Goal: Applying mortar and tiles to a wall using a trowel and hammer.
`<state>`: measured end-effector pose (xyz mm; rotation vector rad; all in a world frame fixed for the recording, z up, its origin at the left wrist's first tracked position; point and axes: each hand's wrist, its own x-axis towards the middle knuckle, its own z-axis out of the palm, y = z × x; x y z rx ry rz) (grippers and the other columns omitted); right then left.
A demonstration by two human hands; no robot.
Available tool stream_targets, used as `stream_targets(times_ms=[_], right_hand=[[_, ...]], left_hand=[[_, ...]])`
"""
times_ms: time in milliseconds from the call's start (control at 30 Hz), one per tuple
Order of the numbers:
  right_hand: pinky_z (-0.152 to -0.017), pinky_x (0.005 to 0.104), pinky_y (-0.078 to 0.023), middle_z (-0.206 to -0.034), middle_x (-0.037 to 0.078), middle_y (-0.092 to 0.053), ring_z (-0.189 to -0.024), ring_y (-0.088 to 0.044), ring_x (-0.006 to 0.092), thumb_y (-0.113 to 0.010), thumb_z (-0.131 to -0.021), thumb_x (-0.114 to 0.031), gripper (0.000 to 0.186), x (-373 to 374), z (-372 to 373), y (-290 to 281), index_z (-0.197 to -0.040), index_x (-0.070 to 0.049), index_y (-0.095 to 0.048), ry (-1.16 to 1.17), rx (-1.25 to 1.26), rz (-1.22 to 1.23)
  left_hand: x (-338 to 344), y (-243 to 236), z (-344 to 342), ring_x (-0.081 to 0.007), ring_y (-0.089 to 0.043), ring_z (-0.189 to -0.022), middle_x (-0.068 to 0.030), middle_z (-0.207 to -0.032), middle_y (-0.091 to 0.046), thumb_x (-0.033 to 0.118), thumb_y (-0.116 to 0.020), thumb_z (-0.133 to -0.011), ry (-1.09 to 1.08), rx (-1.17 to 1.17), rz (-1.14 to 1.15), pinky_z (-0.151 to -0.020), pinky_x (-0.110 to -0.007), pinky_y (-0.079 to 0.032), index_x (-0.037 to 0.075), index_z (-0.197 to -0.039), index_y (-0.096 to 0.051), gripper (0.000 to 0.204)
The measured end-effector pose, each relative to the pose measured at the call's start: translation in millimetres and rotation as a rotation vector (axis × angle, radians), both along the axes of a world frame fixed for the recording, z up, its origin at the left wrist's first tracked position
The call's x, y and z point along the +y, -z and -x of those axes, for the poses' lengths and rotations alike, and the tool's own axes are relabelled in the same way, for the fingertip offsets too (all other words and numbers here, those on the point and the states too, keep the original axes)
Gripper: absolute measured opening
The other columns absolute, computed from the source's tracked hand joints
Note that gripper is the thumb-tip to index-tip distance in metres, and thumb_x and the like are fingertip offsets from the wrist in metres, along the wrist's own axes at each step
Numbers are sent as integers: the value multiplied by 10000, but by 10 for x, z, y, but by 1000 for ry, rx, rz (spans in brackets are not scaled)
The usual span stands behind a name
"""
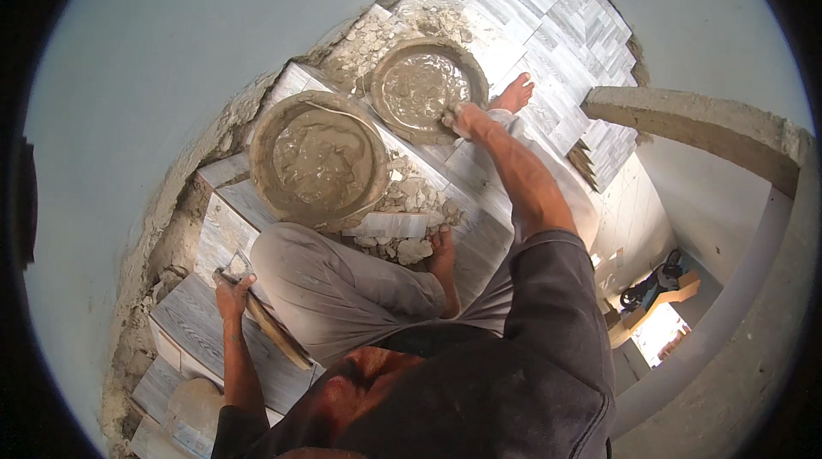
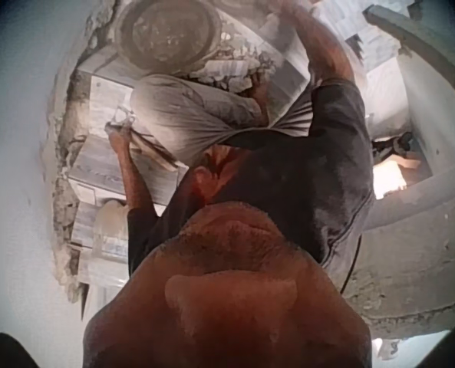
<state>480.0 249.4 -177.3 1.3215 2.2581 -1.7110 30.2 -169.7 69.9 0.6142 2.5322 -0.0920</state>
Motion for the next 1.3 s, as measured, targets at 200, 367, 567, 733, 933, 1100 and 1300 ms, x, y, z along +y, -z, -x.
stream_targets(times_ms=[200,367,567,733,933,1100,1300], right_hand=[[-413,302,-416,-657,35,-541,-477,-522,128,-510,-945,-408,441,40,-394,-473,-1208,-57,-547,21,-222,447],[-421,284,-439,-646,26,-534,-484,-548,137,-507,-934,-461,471,18,-386,-544,-1229,-94,-527,71,-321,489],[-422,291,-403,-647,29,-542,-474,-502,126,-539,-931,-403,389,14,-515,-626,-1151,-86,-590,34,-226,340],[-429,293,-408,-707,37,-587,-471,-492,123,-546,-924,-390,377,94,-609,-849,-1125,-77,-605,19,-239,352],[-459,277,-425,-819,22,-614,-510,-512,132,-550,-909,-387,377,143,-587,-990,-1100,-68,-607,1,-216,263],[-526,307,-446,-836,36,-622,-645,-550,147,-542,-913,-397,395,141,-649,-1064,-1089,-51,-616,56,-190,295],[-567,257,-429,-775,5,-587,-607,-479,76,-596,-923,-323,377,161,-552,-1703,-1209,-78,-612,107,-235,208]], left_hand=[[-11,-10,5,-466,-393,-1292,-425,-1332,-381,581,-821,-567,-11,-12,49,-1086,-393,-327,-229,-1343,-249,1260],[26,-39,-45,-468,-393,-1291,-421,-1332,-385,541,-836,-565,-36,0,55,-1087,-393,-325,-222,-1345,-255,1237],[34,-49,-64,-452,-435,-1262,-409,-1314,-417,509,-843,-576,-56,9,56,-1057,-385,-358,-211,-1350,-265,1205],[12,-23,-73,-452,-462,-1237,-396,-1299,-444,495,-846,-579,0,56,15,-1034,-385,-382,-203,-1348,-281,1182],[38,-49,-93,-442,-461,-1242,-390,-1301,-447,509,-844,-571,-13,49,3,-1036,-382,-379,-191,-1355,-284,1192],[92,-77,-131,-438,-465,-1239,-375,-1301,-458,502,-844,-575,12,89,54,-1025,-381,-388,-174,-1363,-290,1177],[113,-57,-159,-409,-591,-1067,-302,-1175,-574,439,-870,-560,-80,71,6,-901,-416,-474,-101,-1333,-362,1071]])
